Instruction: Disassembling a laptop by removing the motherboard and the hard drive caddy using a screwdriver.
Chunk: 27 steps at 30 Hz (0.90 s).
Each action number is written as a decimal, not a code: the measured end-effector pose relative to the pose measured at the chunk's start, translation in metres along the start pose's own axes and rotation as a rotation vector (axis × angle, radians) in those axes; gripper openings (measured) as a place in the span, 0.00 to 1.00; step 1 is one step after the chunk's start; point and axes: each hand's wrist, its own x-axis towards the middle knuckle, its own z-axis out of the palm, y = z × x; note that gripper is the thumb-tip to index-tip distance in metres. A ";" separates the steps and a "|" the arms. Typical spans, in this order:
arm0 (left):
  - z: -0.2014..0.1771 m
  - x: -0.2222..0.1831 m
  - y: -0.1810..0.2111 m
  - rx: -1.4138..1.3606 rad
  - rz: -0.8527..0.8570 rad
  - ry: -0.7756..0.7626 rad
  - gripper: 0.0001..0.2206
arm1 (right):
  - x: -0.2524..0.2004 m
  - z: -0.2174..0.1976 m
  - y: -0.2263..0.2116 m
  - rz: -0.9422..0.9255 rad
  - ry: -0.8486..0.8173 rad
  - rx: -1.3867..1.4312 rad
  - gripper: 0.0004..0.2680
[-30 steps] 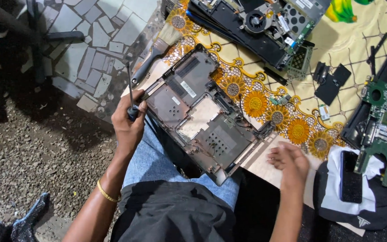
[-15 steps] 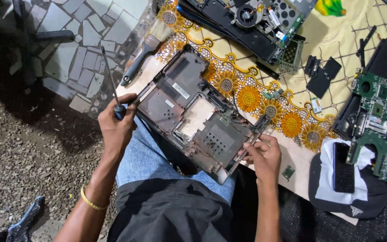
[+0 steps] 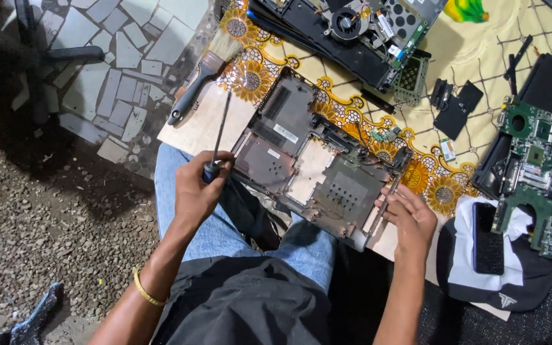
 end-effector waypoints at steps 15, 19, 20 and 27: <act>-0.008 0.006 0.016 -0.127 -0.071 -0.045 0.07 | -0.019 0.036 0.018 -0.007 0.356 0.070 0.07; 0.000 0.003 0.011 -0.116 -0.063 -0.003 0.06 | -0.019 0.046 0.023 -0.109 0.415 0.022 0.05; 0.001 0.002 0.013 -0.125 -0.059 0.007 0.06 | -0.018 0.048 0.024 -0.126 0.435 0.011 0.05; -0.006 0.004 0.012 -0.143 -0.088 -0.033 0.06 | -0.025 0.053 0.020 -0.131 0.508 0.010 0.05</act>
